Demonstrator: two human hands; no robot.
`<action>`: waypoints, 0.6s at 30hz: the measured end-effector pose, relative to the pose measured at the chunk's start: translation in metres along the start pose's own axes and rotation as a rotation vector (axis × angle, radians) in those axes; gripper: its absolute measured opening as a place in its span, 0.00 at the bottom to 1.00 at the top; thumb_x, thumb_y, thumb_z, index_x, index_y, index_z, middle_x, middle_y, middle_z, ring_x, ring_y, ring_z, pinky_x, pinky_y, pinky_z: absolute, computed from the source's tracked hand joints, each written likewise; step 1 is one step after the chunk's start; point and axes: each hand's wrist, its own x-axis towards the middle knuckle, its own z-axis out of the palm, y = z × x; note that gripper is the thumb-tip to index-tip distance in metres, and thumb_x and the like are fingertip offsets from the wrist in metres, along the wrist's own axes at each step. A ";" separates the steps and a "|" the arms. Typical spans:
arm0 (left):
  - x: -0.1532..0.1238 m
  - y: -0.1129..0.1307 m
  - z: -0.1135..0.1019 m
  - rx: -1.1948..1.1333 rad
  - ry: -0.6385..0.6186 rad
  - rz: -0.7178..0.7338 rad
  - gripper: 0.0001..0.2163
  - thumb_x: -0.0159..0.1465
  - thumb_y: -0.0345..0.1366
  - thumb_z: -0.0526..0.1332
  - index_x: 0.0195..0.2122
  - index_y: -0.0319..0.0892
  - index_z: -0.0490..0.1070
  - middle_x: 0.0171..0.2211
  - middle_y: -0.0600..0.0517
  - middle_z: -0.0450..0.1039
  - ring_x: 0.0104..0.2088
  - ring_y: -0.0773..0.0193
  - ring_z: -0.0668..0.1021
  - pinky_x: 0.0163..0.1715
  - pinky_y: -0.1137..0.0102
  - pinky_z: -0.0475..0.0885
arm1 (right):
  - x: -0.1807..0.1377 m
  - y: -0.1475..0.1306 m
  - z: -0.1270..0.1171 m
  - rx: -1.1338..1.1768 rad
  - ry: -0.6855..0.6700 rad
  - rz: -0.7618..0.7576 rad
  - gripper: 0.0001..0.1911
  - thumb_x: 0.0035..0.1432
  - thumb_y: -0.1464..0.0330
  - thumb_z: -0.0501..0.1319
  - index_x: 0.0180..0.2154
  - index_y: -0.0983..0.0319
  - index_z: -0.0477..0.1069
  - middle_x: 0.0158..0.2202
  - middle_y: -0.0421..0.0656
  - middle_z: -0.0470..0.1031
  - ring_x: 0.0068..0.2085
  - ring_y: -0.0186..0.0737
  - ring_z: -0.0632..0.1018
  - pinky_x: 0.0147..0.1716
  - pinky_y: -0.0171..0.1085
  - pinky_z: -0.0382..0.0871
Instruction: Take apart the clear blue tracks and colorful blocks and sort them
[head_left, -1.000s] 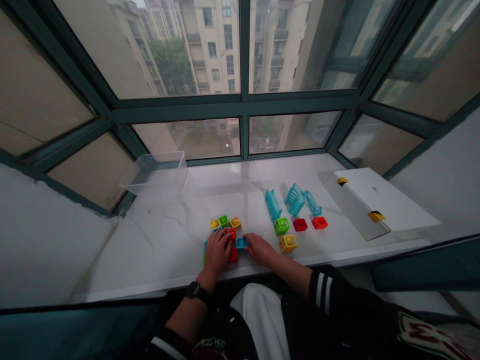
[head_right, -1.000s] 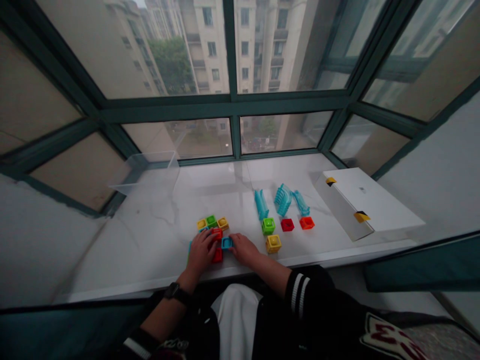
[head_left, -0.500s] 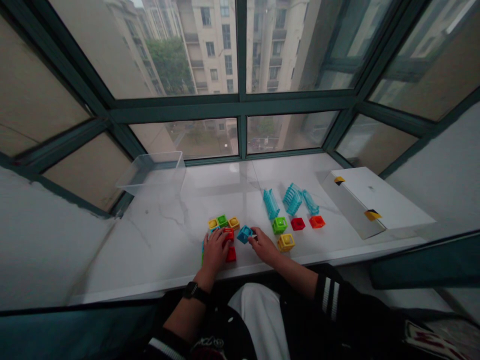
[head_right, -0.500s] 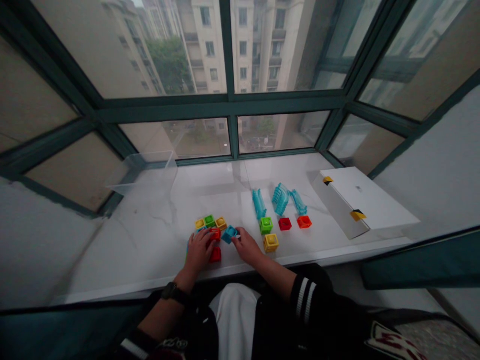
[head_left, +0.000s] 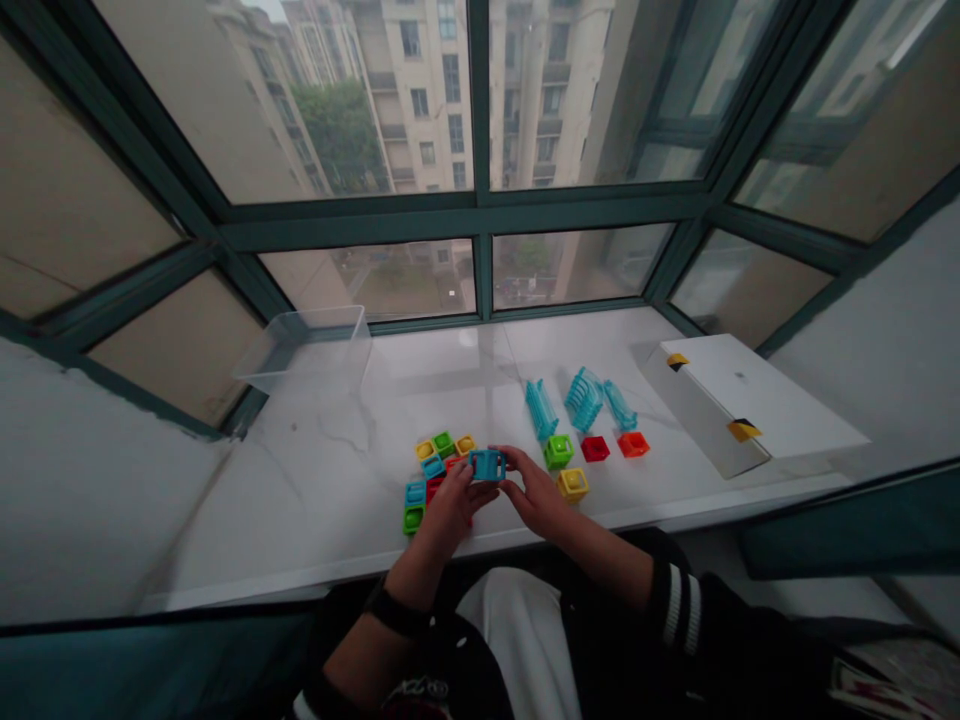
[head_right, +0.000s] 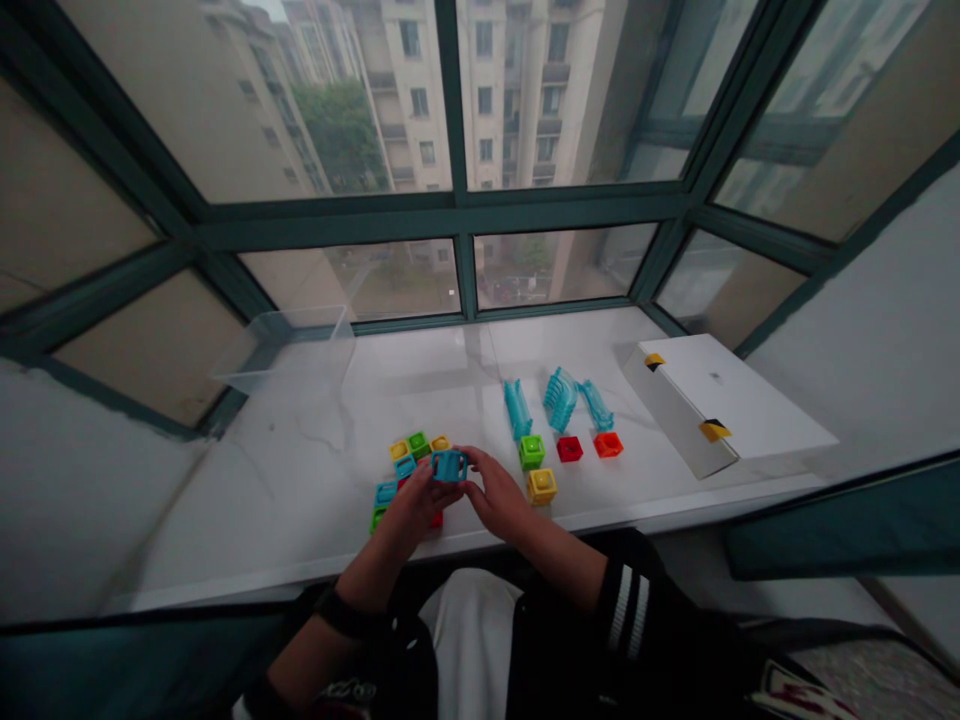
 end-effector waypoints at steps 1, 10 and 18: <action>-0.003 0.002 0.001 -0.074 -0.015 -0.013 0.26 0.62 0.52 0.69 0.57 0.45 0.70 0.52 0.42 0.80 0.47 0.51 0.84 0.54 0.51 0.79 | -0.001 -0.002 -0.001 -0.008 0.000 -0.018 0.26 0.73 0.64 0.56 0.69 0.53 0.57 0.66 0.50 0.68 0.60 0.49 0.74 0.61 0.54 0.71; -0.014 0.016 0.004 -0.123 -0.020 0.066 0.28 0.55 0.40 0.77 0.55 0.45 0.71 0.50 0.47 0.80 0.52 0.56 0.82 0.59 0.59 0.74 | 0.000 -0.002 -0.004 0.089 -0.027 -0.054 0.27 0.73 0.62 0.56 0.70 0.52 0.57 0.66 0.50 0.67 0.62 0.49 0.74 0.58 0.52 0.75; -0.017 0.018 0.005 0.198 -0.050 0.262 0.31 0.54 0.38 0.77 0.58 0.45 0.70 0.56 0.44 0.78 0.56 0.52 0.81 0.61 0.56 0.73 | 0.009 -0.012 -0.005 0.206 0.061 0.117 0.30 0.62 0.63 0.69 0.64 0.54 0.66 0.56 0.47 0.77 0.50 0.45 0.82 0.52 0.48 0.80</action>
